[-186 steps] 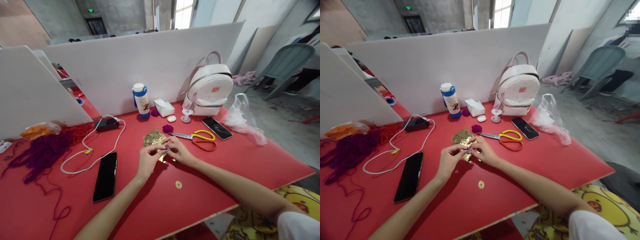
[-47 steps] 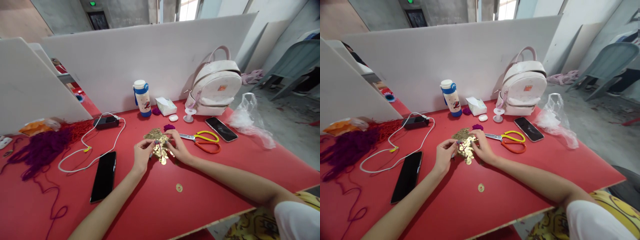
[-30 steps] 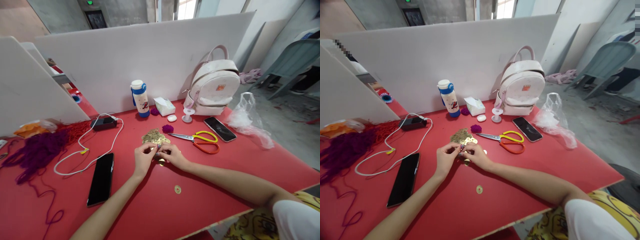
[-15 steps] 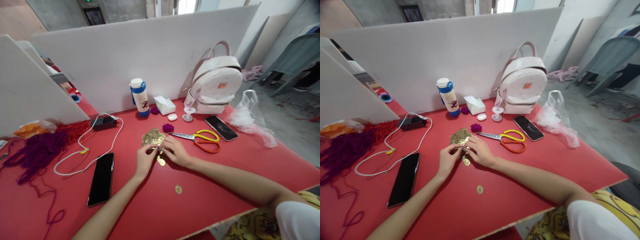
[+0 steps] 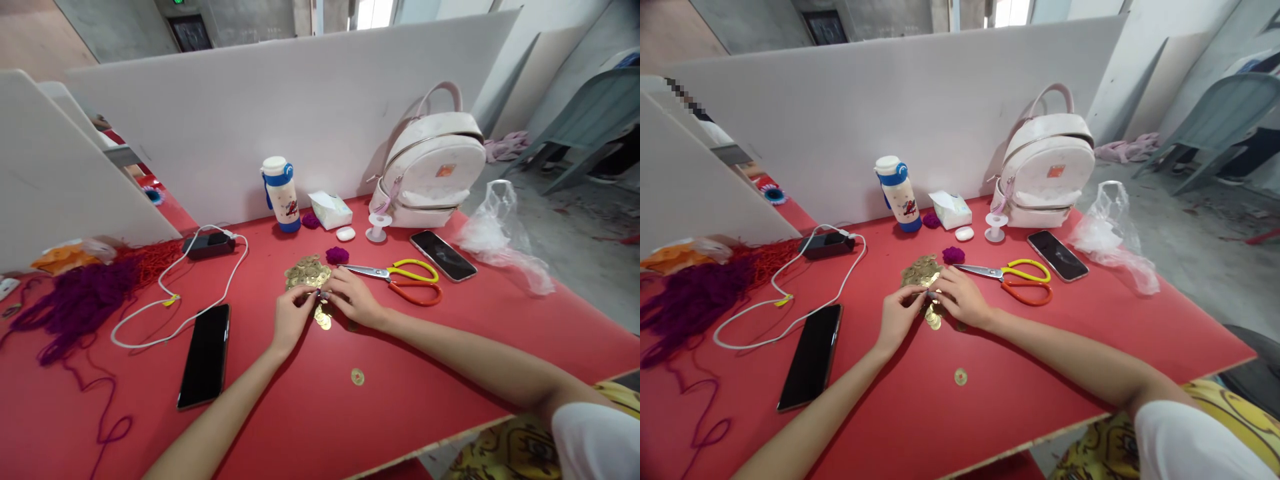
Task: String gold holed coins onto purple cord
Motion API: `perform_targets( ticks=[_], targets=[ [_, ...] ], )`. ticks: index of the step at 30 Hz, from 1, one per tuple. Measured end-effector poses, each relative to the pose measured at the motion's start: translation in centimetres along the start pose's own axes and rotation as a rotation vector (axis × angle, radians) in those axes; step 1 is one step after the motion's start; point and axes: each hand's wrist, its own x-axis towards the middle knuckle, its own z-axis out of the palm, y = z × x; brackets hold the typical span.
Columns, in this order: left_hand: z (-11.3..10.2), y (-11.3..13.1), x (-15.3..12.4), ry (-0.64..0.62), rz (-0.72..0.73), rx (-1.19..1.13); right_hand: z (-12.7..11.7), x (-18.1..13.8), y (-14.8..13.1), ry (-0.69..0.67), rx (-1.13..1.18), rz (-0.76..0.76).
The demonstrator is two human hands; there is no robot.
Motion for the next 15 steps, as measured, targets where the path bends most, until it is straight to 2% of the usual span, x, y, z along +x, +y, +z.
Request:
perform_targets(
  ticks=[5, 10, 15],
  targets=[
    [0.1, -0.2, -0.2, -0.013, 0.000, 0.037, 0.1, 0.0, 0.0, -0.061, -0.029, -0.053],
    [0.2, 0.4, -0.5, -0.036, 0.051, -0.004, 0.1, 0.1, 0.0, 0.026, 0.064, 0.083],
    [0.3, 0.9, -0.5, -0.065, 0.076, -0.021, 0.2, 0.2, 0.2, 0.075, 0.139, 0.127]
  ],
)
